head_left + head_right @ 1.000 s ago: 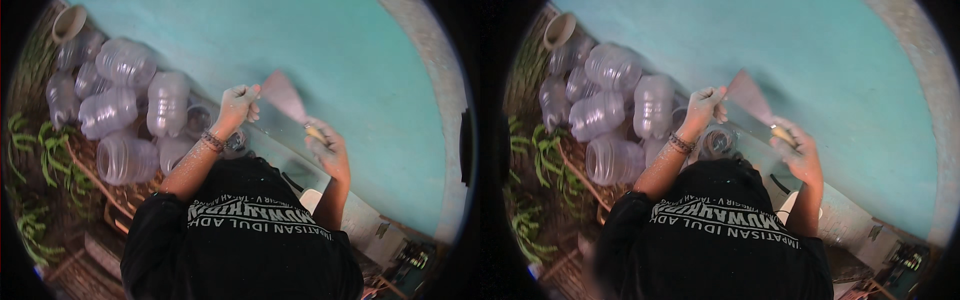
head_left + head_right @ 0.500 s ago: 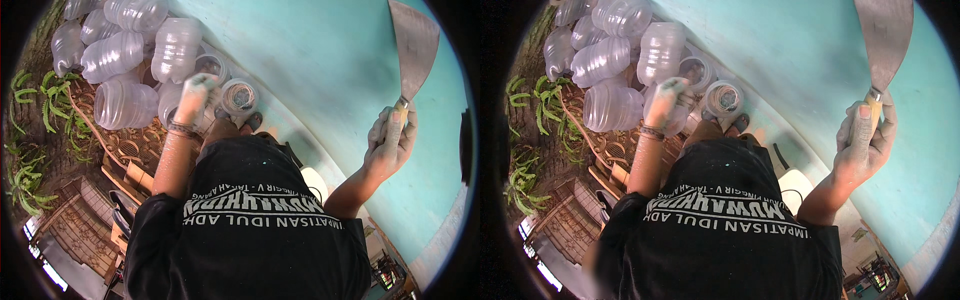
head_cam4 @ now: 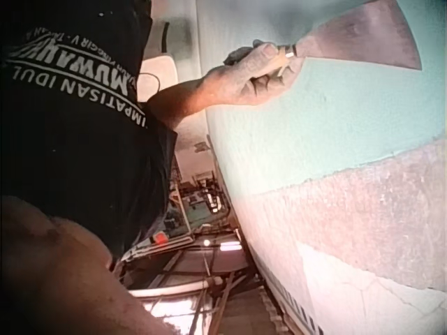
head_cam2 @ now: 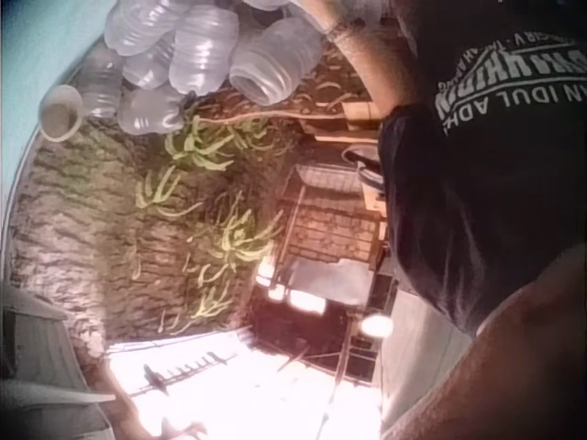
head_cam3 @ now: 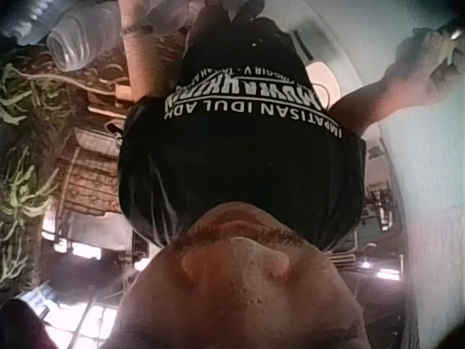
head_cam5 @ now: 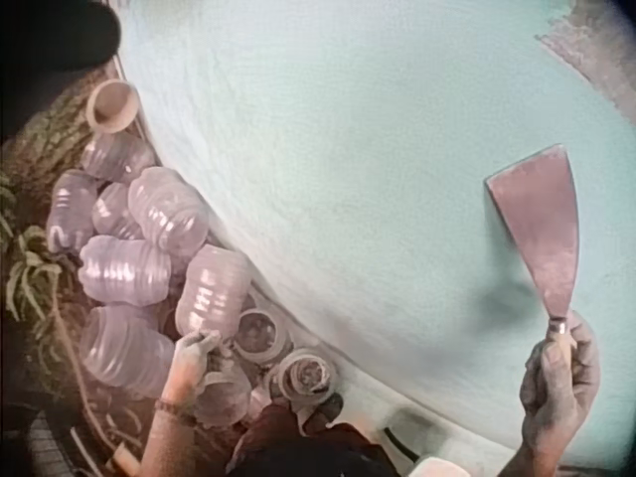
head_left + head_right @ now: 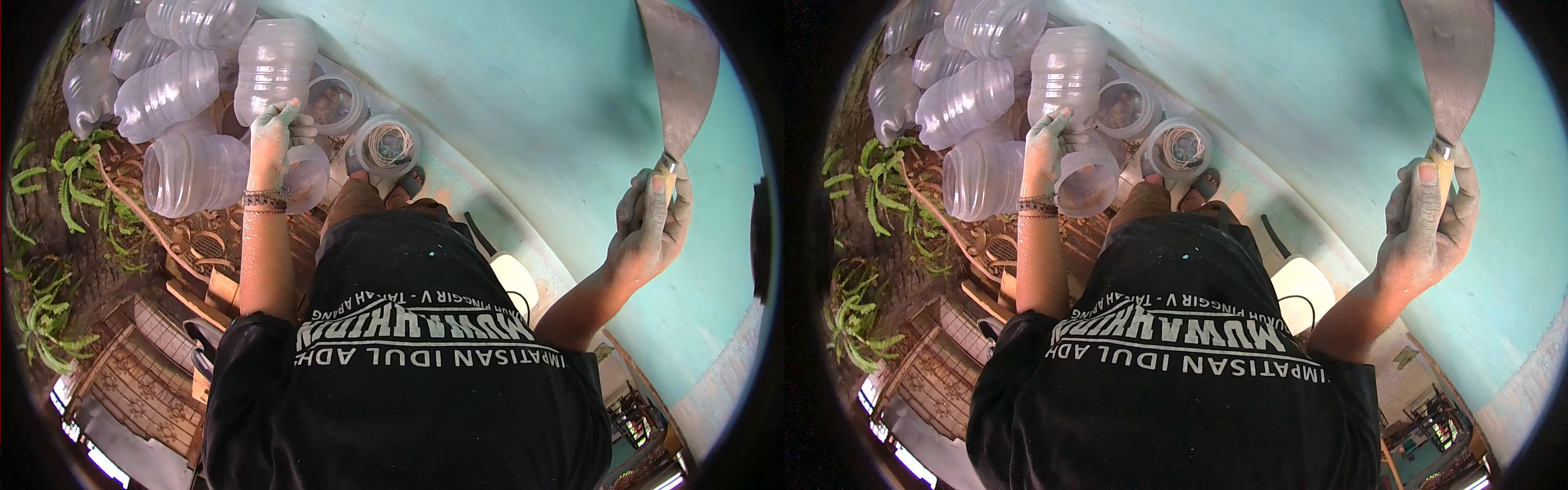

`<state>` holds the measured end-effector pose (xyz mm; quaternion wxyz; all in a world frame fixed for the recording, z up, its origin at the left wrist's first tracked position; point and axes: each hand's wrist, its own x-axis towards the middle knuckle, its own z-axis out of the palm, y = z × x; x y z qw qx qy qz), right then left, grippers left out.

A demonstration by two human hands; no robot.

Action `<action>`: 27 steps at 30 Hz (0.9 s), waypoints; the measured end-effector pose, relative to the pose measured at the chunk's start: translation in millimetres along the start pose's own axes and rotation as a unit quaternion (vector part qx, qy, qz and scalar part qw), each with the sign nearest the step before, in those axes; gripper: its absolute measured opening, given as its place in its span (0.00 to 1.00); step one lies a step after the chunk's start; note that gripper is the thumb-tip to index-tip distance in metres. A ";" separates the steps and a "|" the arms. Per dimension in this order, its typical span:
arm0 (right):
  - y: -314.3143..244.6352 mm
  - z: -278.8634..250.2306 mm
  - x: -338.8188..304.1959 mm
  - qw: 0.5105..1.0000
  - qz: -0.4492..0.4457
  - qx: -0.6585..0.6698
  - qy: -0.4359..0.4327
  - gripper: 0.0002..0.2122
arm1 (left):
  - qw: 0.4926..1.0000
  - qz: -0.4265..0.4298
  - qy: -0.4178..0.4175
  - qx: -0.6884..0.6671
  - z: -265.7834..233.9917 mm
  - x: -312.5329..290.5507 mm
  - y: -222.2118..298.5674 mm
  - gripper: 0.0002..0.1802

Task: The person scrapes paint off a wall using a putty knife.

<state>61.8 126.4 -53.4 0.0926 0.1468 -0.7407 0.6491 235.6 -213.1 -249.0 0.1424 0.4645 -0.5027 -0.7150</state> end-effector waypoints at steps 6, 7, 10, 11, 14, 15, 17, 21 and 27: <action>-10.2 17.5 -7.3 0.998 -0.016 -0.054 0.030 0.17 | 0.997 -0.033 -0.054 0.033 -11.3 37.4 -15.6 0.13; -14.0 20.0 -9.5 0.997 -0.028 -0.069 0.036 0.17 | 0.995 -0.047 -0.075 0.053 -11.2 42.8 -16.4 0.14; -26.1 25.5 -14.7 0.995 -0.036 -0.075 0.051 0.17 | 0.992 -0.035 -0.094 0.078 2.0 49.6 -9.3 0.14; -30.1 26.5 -16.1 0.995 -0.037 -0.079 0.056 0.17 | 0.991 -0.029 -0.093 0.094 12.3 47.6 -3.2 0.13; -39.6 27.1 -16.6 0.998 -0.029 -0.035 0.051 0.18 | 0.971 0.118 -0.162 0.131 62.9 27.6 25.9 0.11; -42.6 26.1 -16.1 0.998 -0.014 -0.023 0.051 0.19 | 0.950 0.188 -0.150 0.199 82.8 16.9 39.8 0.10; -49.0 22.4 -15.0 1.000 0.002 -0.006 0.020 0.21 | 0.883 0.414 -0.135 0.177 127.2 -16.7 66.3 0.13; -68.2 6.9 -10.3 0.996 0.040 0.044 -0.063 0.29 | 0.738 0.639 -0.158 0.147 194.9 -86.2 125.2 0.21; -85.3 -8.3 -1.3 0.983 0.046 0.112 -0.139 0.33 | 0.613 0.776 -0.082 0.123 256.4 -134.5 169.0 0.34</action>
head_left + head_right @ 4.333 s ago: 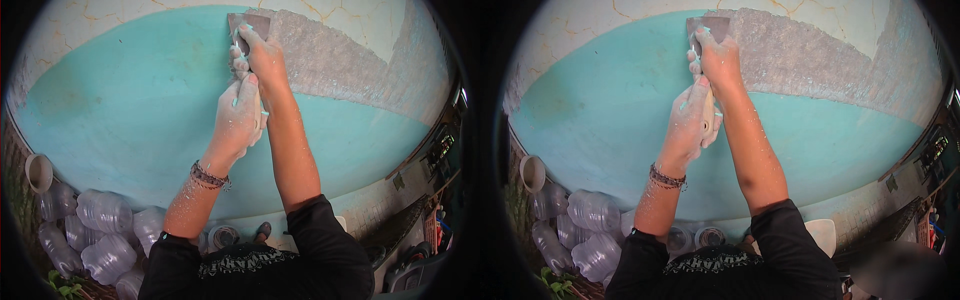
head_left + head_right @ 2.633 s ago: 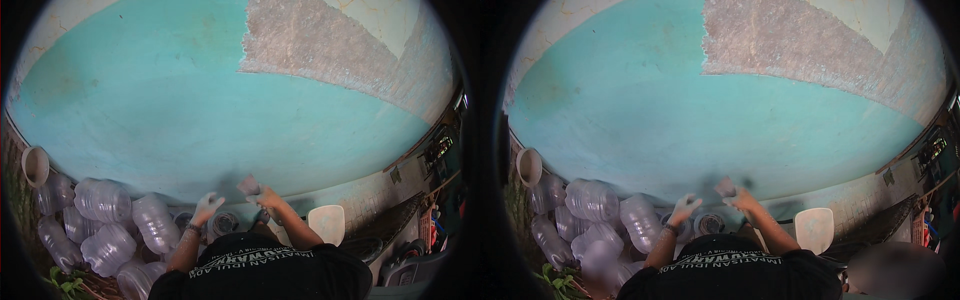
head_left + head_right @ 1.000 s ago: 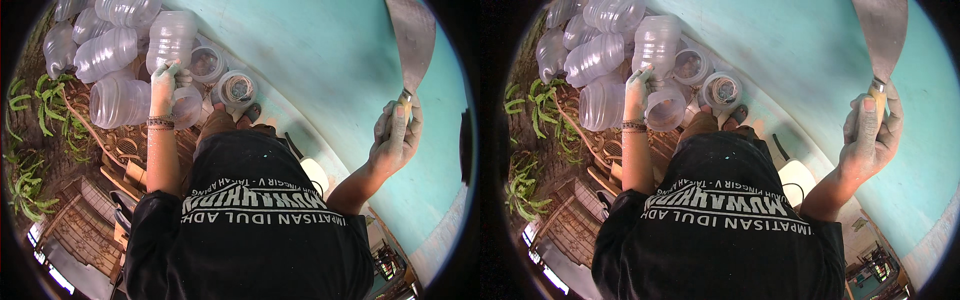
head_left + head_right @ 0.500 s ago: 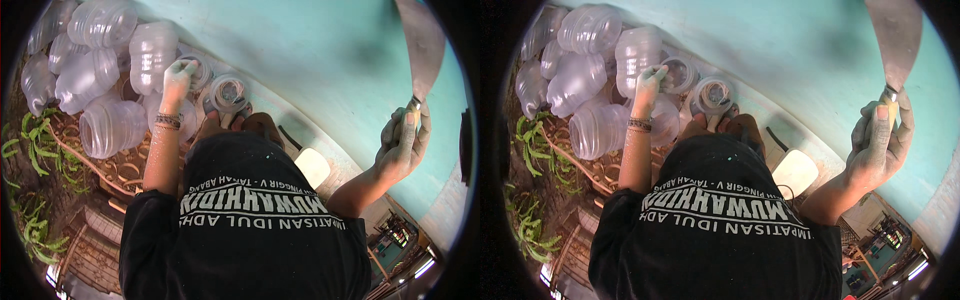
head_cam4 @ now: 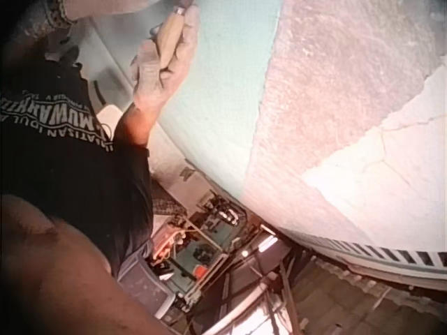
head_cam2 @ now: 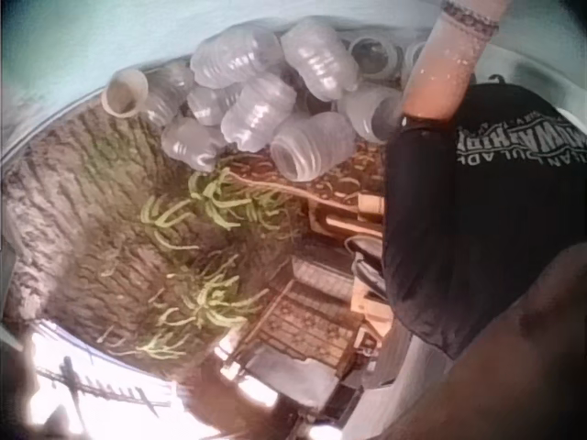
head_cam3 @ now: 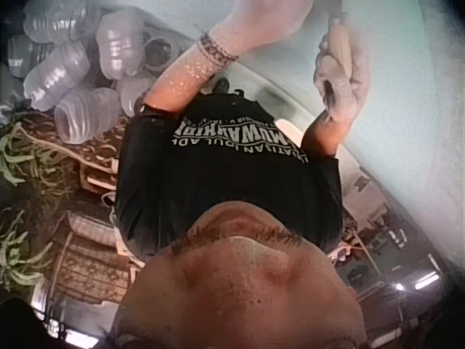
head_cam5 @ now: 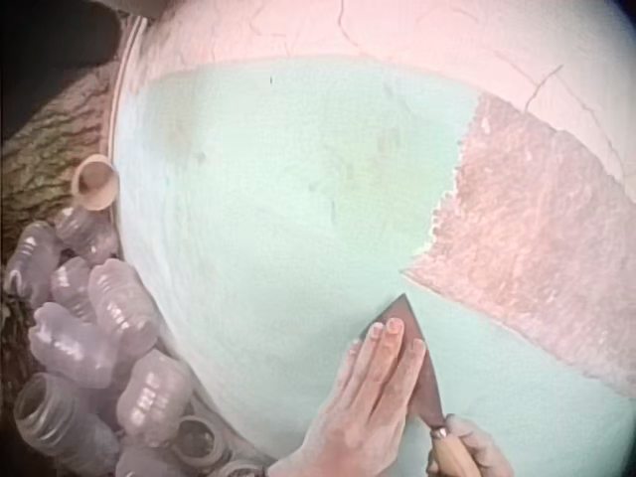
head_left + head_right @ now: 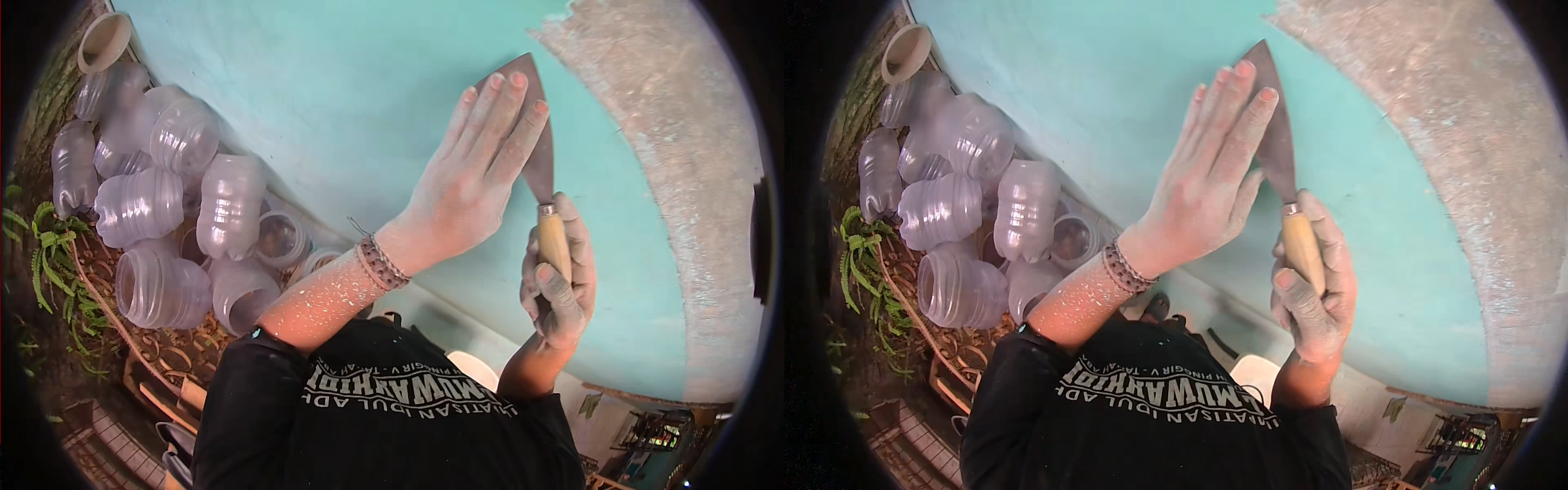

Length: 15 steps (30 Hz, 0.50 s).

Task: The person scrapes paint off a wall using a putty knife.

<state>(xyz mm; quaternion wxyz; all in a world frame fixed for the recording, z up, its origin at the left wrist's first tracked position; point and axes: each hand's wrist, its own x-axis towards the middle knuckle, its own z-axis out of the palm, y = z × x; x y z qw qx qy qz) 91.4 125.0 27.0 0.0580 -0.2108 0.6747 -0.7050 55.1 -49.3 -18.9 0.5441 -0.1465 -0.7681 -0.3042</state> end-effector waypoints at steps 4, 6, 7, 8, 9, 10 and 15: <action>-10.1 2.9 -1.4 0.998 -0.017 0.041 -0.038 0.31 | 1.000 0.000 0.022 -0.017 18.5 17.1 13.7 0.33; -17.4 6.5 -3.0 0.999 -0.029 0.020 0.016 0.30 | 0.999 0.015 0.042 -0.023 27.2 25.0 18.7 0.32; -20.8 8.4 -2.7 0.999 -0.031 0.019 0.031 0.30 | 0.998 0.025 0.052 -0.021 30.8 28.2 20.2 0.33; -23.9 10.6 -3.5 0.998 -0.033 -0.001 0.047 0.29 | 0.998 0.037 0.045 -0.014 33.8 31.0 20.7 0.33; -26.0 13.0 -3.4 0.996 -0.037 -0.017 0.078 0.28 | 0.998 0.045 0.054 0.004 35.5 32.4 20.6 0.31; -27.6 15.4 -4.0 0.997 -0.035 -0.024 0.066 0.28 | 0.997 0.035 0.073 -0.010 36.9 33.5 19.6 0.31; -23.9 26.6 -8.0 0.992 -0.052 -0.081 0.086 0.25 | 0.997 0.032 0.059 -0.026 33.1 31.8 10.2 0.28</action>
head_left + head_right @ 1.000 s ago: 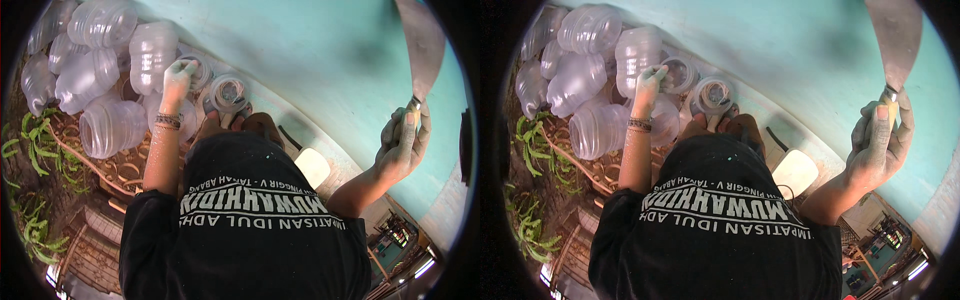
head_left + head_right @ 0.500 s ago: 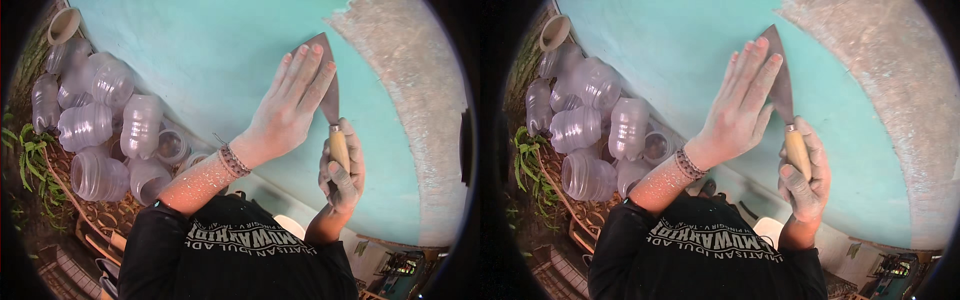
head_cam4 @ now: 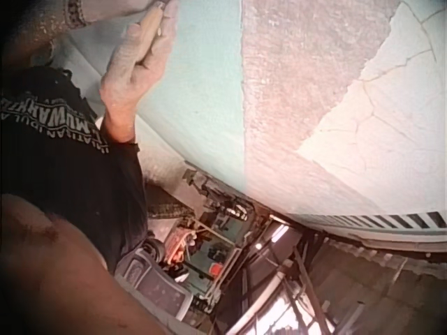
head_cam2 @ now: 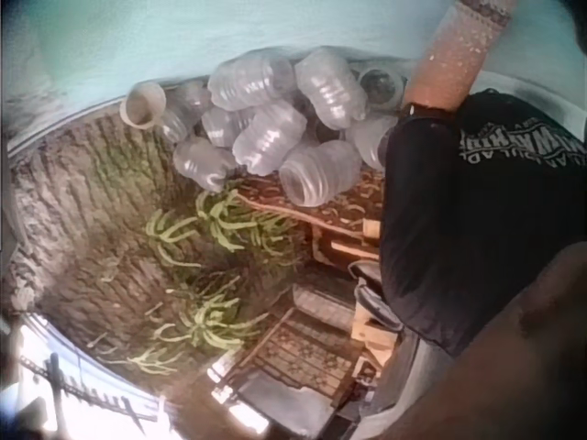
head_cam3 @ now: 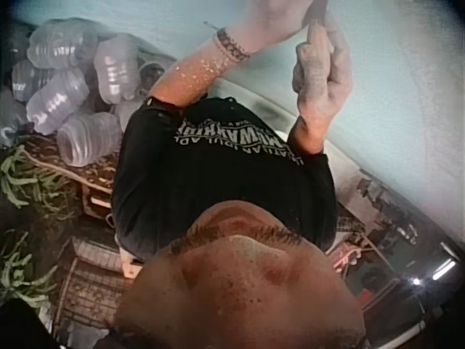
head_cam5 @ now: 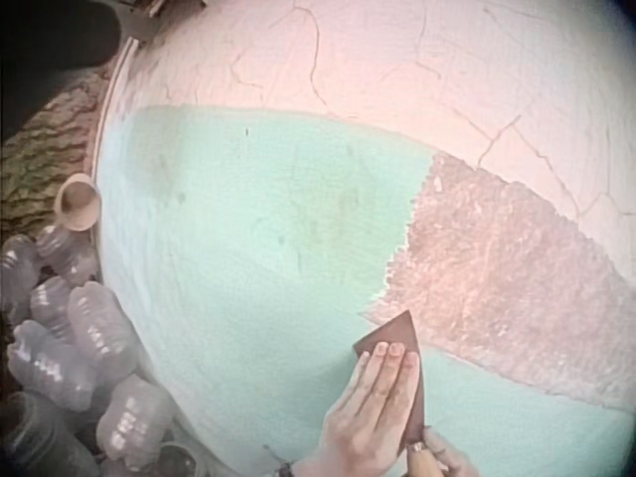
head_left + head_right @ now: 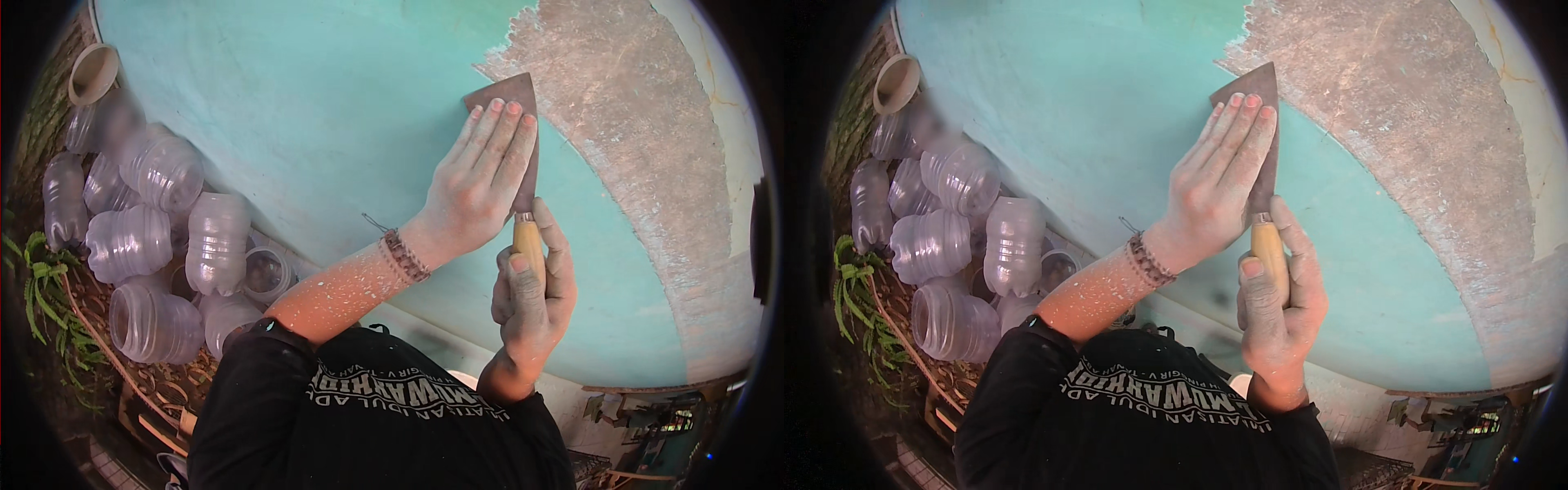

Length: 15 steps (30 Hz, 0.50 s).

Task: The person scrapes paint off a wall using a putty knife.

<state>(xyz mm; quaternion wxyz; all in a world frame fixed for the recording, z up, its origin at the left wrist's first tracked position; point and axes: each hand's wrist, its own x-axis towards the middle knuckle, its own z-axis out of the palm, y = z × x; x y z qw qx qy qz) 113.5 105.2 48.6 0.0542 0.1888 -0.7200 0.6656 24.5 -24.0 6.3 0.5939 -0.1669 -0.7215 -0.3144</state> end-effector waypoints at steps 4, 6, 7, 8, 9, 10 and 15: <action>8.5 4.1 4.7 0.998 -0.042 -0.036 -0.003 0.25 | 0.999 0.045 0.012 0.018 -6.0 1.1 -8.1 0.27; 13.0 5.9 9.6 0.998 -0.037 -0.045 0.002 0.24 | 1.000 0.010 0.015 0.023 -7.5 2.1 -12.8 0.26; 15.4 7.1 12.7 0.997 -0.045 -0.068 0.000 0.22 | 1.000 0.006 0.020 0.015 -7.6 2.1 -15.0 0.26; 16.4 7.3 13.7 0.995 -0.012 -0.098 -0.004 0.22 | 0.999 0.006 0.027 0.019 -7.9 1.6 -17.5 0.27; 17.7 7.5 15.8 0.994 -0.059 -0.090 -0.003 0.21 | 0.999 -0.034 0.029 0.009 -7.7 0.5 -19.1 0.27; 18.2 7.6 15.7 0.995 -0.047 -0.088 0.003 0.20 | 0.999 0.007 0.036 0.023 -7.6 -0.5 -21.1 0.27; 17.3 5.2 18.3 0.994 -0.023 -0.111 0.000 0.20 | 0.999 0.012 0.014 0.043 -7.2 -4.6 -25.6 0.31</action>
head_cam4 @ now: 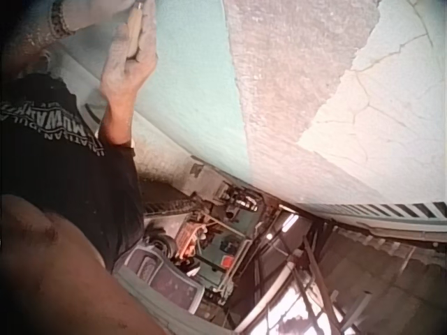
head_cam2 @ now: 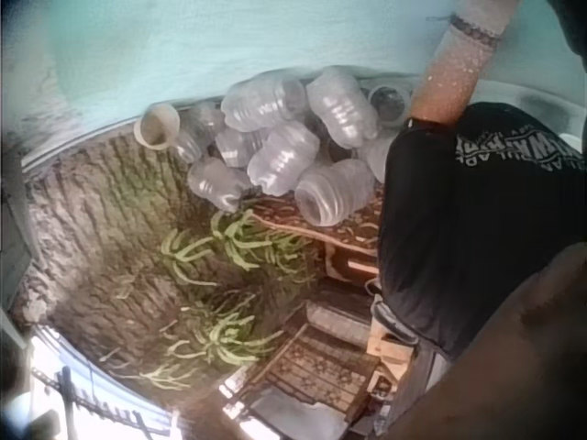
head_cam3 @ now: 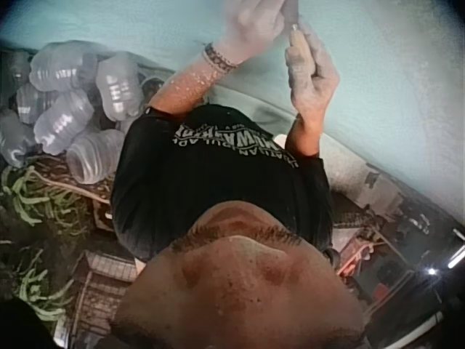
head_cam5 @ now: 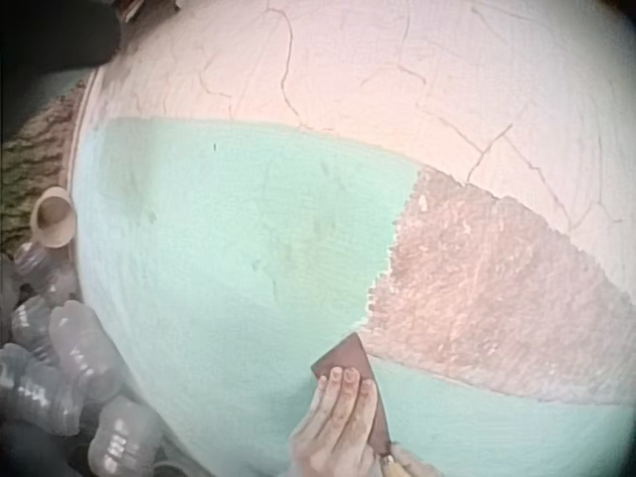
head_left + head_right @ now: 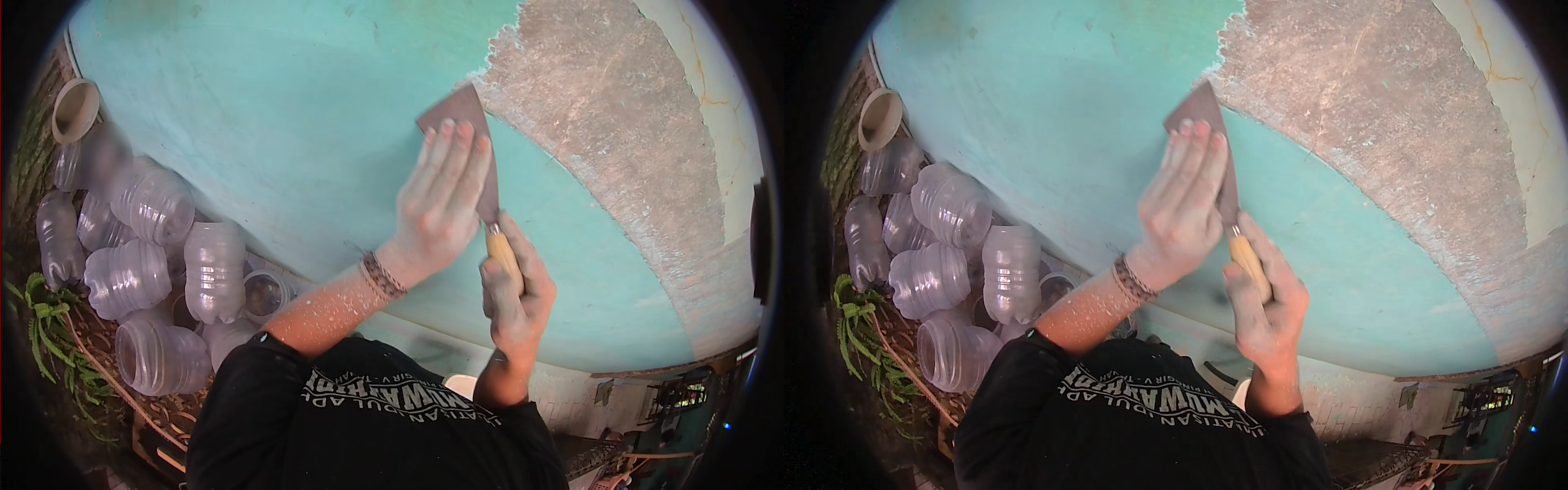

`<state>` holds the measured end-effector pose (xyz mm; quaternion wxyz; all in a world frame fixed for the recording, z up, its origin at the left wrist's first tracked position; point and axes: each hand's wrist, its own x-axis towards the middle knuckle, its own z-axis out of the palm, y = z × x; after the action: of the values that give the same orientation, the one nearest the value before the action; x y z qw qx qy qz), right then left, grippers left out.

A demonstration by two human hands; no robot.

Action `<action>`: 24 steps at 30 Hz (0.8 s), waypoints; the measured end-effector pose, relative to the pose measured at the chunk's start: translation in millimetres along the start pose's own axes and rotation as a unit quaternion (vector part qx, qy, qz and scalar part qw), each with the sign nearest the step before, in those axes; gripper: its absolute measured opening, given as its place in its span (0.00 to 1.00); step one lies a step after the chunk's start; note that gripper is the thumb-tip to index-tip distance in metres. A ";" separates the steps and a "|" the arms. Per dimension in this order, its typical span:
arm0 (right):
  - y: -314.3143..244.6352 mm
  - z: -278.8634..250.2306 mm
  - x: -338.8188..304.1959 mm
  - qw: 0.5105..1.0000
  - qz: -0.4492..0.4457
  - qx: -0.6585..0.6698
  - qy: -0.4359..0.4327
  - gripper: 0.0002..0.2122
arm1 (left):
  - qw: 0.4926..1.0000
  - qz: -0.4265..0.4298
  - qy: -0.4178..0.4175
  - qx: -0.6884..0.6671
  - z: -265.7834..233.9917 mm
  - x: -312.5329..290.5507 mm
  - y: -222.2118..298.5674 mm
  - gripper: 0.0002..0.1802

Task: The person scrapes paint off a wall using a putty knife.

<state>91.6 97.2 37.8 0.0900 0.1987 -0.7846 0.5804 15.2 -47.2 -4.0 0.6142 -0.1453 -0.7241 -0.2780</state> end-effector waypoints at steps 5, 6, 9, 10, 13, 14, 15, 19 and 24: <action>1.2 -0.9 3.8 1.000 0.011 0.026 0.002 0.20 | 1.000 -0.003 0.001 0.004 -2.9 3.1 -0.4 0.31; 1.9 -0.5 4.3 1.000 0.006 0.022 0.003 0.20 | 1.000 -0.007 -0.018 -0.003 -4.0 3.3 0.0 0.31; 3.6 -2.0 4.1 0.999 0.035 0.040 -0.009 0.20 | 1.000 -0.009 -0.024 0.008 -6.8 1.5 -0.6 0.32; 4.9 -0.8 4.9 0.998 0.036 0.052 -0.014 0.20 | 0.999 -0.020 -0.041 0.021 -7.7 0.8 -1.8 0.32; 4.7 -2.0 4.5 0.997 0.038 0.066 -0.022 0.20 | 0.998 -0.031 -0.046 0.026 -10.0 -1.3 -4.4 0.32; 4.7 -1.9 5.0 0.997 0.039 0.066 -0.024 0.20 | 0.998 0.004 -0.059 0.038 -10.6 -1.7 -4.7 0.32; 4.8 -1.5 5.0 0.997 0.040 0.066 -0.027 0.20 | 0.997 0.006 -0.066 0.037 -11.2 -2.0 -5.4 0.32; 4.0 -1.0 5.7 0.997 0.038 0.059 -0.034 0.20 | 0.995 -0.015 -0.081 0.056 -13.5 -2.1 -4.0 0.32; -1.3 -4.2 5.7 0.994 0.056 0.078 -0.047 0.21 | 0.993 0.012 -0.093 0.066 -17.7 1.4 -2.0 0.31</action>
<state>86.5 99.7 42.4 0.0049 0.1882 -0.7500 0.6341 28.1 -59.3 -1.5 0.5560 -0.1380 -0.7930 -0.2071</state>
